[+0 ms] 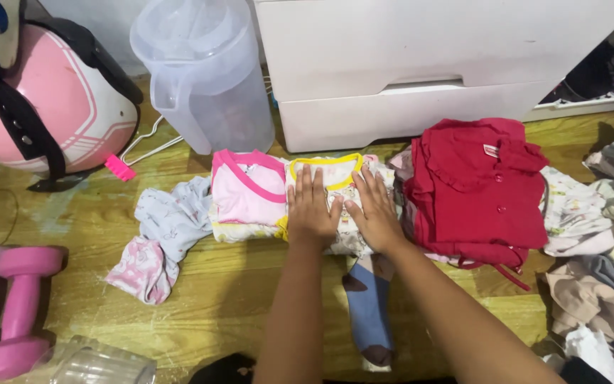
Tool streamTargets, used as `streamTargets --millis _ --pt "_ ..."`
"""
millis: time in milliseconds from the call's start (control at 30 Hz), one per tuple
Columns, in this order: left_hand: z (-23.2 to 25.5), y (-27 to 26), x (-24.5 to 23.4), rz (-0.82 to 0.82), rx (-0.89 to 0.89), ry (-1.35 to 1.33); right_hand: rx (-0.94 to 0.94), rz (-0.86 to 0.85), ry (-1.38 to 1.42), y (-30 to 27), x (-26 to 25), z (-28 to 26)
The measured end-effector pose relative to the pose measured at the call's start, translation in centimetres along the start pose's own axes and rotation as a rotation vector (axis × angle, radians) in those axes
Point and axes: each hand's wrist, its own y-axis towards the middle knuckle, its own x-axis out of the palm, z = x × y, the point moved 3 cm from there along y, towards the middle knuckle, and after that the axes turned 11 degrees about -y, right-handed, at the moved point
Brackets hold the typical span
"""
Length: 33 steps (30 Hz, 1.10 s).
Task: The person folds various baby clothes and socks on the floor, stacking them into neat piles. Items include patterned shirts, a red shirt, and multiple socks, handled one at a time.
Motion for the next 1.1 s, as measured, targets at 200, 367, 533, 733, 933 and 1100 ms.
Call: streamTargets --millis 200,367,533,733,933,1100 --pt "-0.5 0.0 0.6 0.023 -0.007 0.011 0.005 -0.02 0.013 0.3 -0.3 0.0" --pt "-0.3 0.3 0.3 0.015 -0.013 -0.001 0.024 -0.041 0.007 0.5 0.0 0.2" --pt "-0.5 0.3 0.5 0.005 -0.023 0.007 0.011 -0.034 0.004 0.4 0.3 0.3" --pt "-1.3 0.3 1.3 0.009 -0.012 0.013 0.02 -0.036 -0.027 0.7 0.8 1.0" --pt "0.7 3.1 -1.3 -0.166 -0.037 -0.009 0.107 -0.12 -0.01 1.4 -1.9 -0.9" --pt "6.0 6.5 -4.4 0.017 0.028 -0.092 0.006 0.155 0.175 0.7 -6.9 -2.8"
